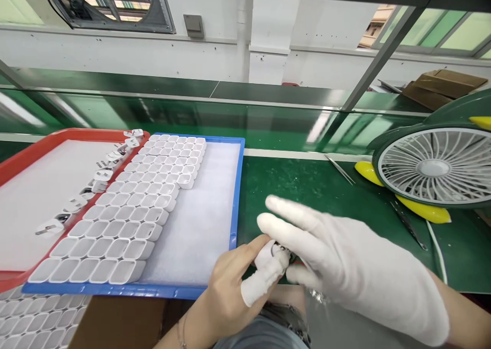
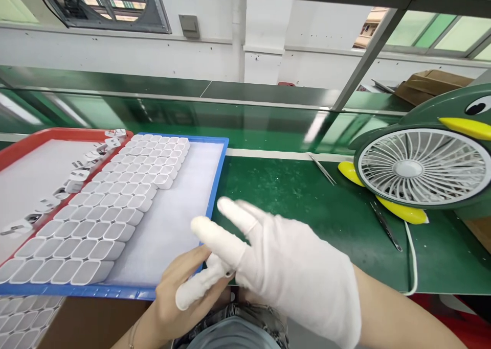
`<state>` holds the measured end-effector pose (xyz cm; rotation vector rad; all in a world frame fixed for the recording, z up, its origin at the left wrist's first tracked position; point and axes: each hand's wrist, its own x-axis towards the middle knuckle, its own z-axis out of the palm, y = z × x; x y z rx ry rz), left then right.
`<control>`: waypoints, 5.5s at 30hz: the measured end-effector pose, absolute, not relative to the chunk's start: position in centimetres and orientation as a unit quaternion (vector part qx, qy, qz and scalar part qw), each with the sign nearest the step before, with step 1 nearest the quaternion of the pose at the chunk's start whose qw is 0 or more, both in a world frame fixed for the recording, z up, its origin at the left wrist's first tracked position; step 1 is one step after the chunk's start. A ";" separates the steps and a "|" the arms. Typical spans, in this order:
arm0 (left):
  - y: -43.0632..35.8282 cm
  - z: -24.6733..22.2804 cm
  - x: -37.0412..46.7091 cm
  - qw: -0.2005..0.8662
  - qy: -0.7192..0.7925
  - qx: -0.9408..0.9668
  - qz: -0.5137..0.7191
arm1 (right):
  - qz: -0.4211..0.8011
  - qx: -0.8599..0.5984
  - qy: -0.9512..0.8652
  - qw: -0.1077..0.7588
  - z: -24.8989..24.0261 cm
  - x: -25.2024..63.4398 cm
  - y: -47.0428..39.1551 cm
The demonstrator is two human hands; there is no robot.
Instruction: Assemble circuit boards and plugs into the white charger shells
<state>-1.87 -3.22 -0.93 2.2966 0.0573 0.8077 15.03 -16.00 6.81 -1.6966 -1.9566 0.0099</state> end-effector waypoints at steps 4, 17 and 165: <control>-3.5 -1.2 -1.3 0.453 0.022 0.821 0.348 | -0.013 -0.628 -0.696 0.348 5.9 15.2 -17.2; -5.4 -0.7 0.2 0.722 0.282 0.556 0.300 | 0.083 -0.558 -0.652 0.507 1.1 13.5 -14.0; -2.6 0.8 1.8 0.839 0.226 0.363 0.337 | 0.528 -0.536 -0.174 0.635 2.4 9.7 -13.0</control>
